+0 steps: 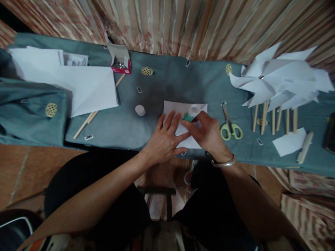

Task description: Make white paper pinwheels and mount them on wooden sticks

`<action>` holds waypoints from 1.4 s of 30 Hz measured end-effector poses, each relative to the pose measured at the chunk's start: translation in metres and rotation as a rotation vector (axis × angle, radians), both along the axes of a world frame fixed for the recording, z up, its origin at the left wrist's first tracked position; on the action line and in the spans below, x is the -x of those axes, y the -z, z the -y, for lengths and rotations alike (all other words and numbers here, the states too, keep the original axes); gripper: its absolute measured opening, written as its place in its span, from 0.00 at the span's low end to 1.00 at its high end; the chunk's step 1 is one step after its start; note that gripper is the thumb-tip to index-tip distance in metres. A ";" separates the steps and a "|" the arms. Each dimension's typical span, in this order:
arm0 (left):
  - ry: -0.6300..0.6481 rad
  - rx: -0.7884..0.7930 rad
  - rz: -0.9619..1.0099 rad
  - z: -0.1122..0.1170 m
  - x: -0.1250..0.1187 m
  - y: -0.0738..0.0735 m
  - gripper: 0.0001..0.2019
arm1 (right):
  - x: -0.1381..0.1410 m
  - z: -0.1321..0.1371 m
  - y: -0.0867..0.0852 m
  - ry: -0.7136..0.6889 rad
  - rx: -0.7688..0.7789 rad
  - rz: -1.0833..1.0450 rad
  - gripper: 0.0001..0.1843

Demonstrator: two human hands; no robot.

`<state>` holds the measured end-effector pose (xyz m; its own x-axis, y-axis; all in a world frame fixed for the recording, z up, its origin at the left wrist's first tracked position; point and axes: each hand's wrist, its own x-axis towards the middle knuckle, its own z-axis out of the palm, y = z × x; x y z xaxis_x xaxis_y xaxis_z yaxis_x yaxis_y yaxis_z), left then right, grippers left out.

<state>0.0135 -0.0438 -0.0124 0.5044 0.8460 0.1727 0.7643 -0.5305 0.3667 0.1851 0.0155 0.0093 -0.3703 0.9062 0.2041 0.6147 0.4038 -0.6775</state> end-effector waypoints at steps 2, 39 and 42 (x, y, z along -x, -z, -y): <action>0.002 0.000 0.003 0.000 0.000 0.000 0.27 | 0.000 0.000 -0.001 -0.014 -0.010 -0.001 0.10; -0.010 -0.048 0.043 0.000 0.003 0.001 0.39 | -0.033 -0.014 -0.011 0.277 0.618 -1.116 0.09; 0.000 -0.126 0.064 -0.001 0.011 -0.006 0.39 | -0.035 -0.013 -0.011 0.271 0.646 -1.136 0.08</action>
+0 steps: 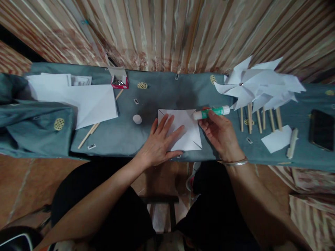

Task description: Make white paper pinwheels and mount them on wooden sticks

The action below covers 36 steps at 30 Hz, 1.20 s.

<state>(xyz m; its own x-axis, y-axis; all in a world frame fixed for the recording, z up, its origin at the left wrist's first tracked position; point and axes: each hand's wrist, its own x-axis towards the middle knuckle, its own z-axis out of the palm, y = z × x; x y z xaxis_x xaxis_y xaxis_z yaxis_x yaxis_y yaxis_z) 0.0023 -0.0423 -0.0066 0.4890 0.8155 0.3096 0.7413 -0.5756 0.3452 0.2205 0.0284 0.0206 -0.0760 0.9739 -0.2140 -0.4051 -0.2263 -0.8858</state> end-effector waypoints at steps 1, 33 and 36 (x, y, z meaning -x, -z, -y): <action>-0.007 -0.034 0.009 -0.001 0.005 -0.003 0.38 | -0.001 0.000 0.000 -0.004 0.009 -0.006 0.08; -0.402 0.895 1.543 -0.005 0.011 -0.029 0.18 | 0.027 0.026 0.008 -0.255 0.123 0.002 0.16; -0.399 0.893 1.527 -0.005 0.010 -0.028 0.18 | 0.027 0.026 0.006 -0.237 0.139 -0.007 0.15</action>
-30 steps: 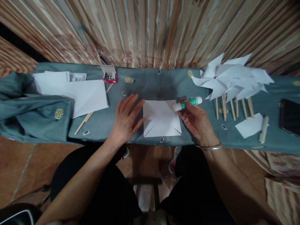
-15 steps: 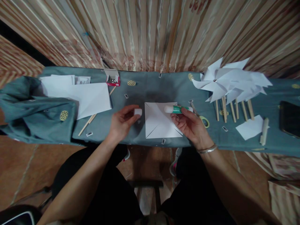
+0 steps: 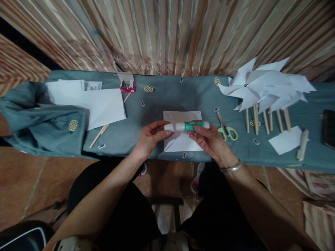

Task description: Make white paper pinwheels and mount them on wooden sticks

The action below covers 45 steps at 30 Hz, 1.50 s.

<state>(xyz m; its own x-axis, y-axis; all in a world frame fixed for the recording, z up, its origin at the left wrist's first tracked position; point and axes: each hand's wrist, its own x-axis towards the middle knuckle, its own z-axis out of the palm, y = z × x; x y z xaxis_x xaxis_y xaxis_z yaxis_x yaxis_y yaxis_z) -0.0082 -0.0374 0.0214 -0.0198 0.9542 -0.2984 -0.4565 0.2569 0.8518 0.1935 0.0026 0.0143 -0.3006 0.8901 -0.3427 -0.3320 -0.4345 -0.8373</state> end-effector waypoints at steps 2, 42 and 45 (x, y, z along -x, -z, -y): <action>0.001 -0.007 -0.013 0.000 -0.001 0.001 0.17 | 0.000 0.000 -0.001 0.008 0.010 -0.001 0.15; 0.071 -0.401 -0.749 0.009 0.008 0.000 0.14 | 0.022 0.008 -0.006 -0.129 -0.192 0.209 0.19; -0.046 -0.309 -0.741 0.001 0.028 0.004 0.18 | 0.016 0.006 -0.003 -0.058 -0.324 0.318 0.21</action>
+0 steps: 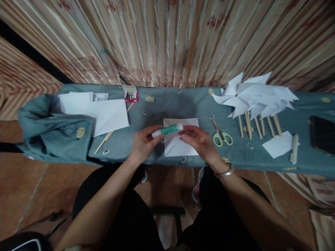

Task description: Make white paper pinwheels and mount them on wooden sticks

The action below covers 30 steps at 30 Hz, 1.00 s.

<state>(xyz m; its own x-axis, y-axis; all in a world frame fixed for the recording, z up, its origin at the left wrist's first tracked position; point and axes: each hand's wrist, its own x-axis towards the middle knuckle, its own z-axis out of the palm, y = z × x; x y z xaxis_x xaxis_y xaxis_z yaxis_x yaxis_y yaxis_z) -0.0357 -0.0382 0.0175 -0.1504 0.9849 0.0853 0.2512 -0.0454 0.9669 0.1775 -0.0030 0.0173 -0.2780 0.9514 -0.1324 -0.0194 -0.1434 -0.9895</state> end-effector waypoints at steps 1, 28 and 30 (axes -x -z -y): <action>-0.071 -0.012 -0.042 -0.004 0.010 0.001 0.19 | -0.005 -0.001 0.001 0.034 -0.061 0.050 0.21; 0.526 -0.387 -0.893 0.026 -0.062 0.008 0.13 | -0.070 0.022 0.000 -0.281 -0.757 0.755 0.19; 0.530 -0.371 -0.903 0.026 -0.062 0.010 0.12 | -0.071 0.021 0.000 -0.289 -0.732 0.742 0.20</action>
